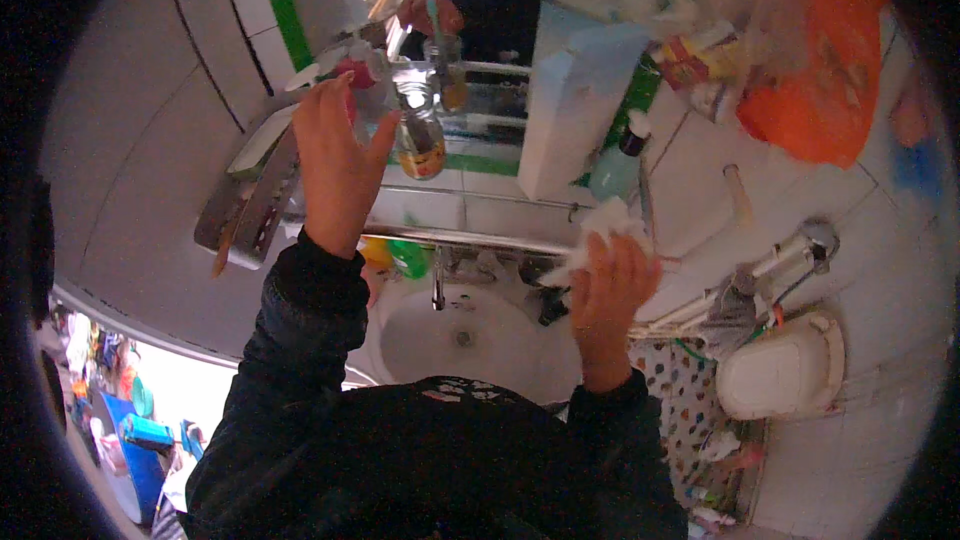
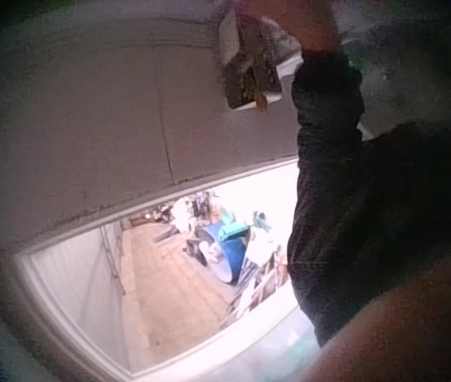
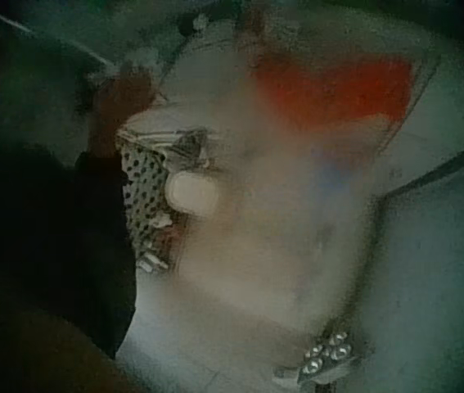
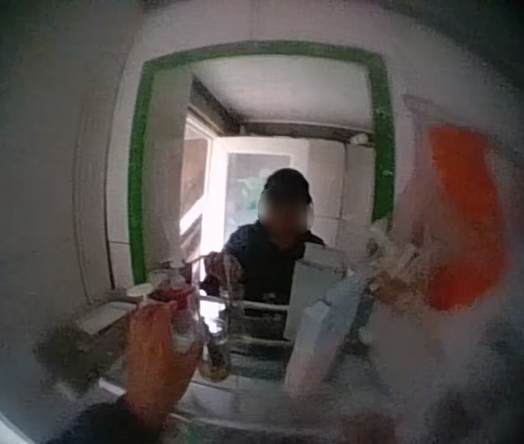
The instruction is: The person wipes the sink basin, faucet, and surrounding countertop with a white cloth, then rinses the cloth under running water and continues wiping the sink and faucet. They handle a green bottle and a yellow sponge during the process.
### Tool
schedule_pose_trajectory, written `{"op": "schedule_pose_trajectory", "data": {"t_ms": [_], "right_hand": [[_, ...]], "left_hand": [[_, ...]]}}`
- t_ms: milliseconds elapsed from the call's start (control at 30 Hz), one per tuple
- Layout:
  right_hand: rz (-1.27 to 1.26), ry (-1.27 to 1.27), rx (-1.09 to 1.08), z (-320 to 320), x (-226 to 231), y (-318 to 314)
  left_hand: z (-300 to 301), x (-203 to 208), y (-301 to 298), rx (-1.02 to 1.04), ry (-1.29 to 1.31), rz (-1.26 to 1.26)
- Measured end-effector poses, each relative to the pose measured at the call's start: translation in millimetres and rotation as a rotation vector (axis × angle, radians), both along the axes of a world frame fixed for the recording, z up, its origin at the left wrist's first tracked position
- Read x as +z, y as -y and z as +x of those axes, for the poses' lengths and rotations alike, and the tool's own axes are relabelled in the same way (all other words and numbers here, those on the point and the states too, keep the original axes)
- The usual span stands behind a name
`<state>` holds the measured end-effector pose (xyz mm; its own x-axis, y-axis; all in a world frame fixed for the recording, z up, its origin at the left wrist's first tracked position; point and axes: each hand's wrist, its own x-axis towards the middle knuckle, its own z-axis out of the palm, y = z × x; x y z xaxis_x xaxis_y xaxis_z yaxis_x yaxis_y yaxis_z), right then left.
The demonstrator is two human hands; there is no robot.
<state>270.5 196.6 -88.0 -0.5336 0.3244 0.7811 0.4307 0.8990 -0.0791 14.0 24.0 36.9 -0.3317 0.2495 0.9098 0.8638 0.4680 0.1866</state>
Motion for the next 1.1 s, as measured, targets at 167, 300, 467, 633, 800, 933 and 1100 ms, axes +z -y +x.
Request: {"op": "schedule_pose_trajectory", "data": {"t_ms": [167, 300, 467, 633, 800, 933, 1100], "right_hand": [[0.027, 0.019, 0.174, -40.1, 8.0, 40.9], [0.050, 0.008, 0.224, -67.4, 15.9, 64.0], [0.019, 0.035, 0.337, -66.5, 27.1, 53.1], [-0.032, 0.077, 0.444, -44.8, 45.0, 33.5], [-0.199, -0.030, 0.496, -33.4, 76.9, 18.3], [-0.216, 0.129, 0.400, -45.1, 121.2, 33.3], [-0.004, 0.300, 0.337, -106.2, 148.8, 63.6]], "left_hand": [[-16.9, -15.9, -27.9, -0.232, 0.119, -0.010], [-23.7, -16.1, -31.7, -0.235, 0.266, -0.077], [-28.9, -15.3, -24.0, -0.214, 0.304, -0.083], [-25.4, -8.5, -7.8, -0.135, 0.294, -0.090], [-22.6, -6.7, 8.5, -0.102, 0.289, -0.082], [-12.9, -7.4, 22.6, -0.092, 0.368, -0.087], [-13.0, -8.2, 35.1, -0.101, 0.355, -0.016]]}}
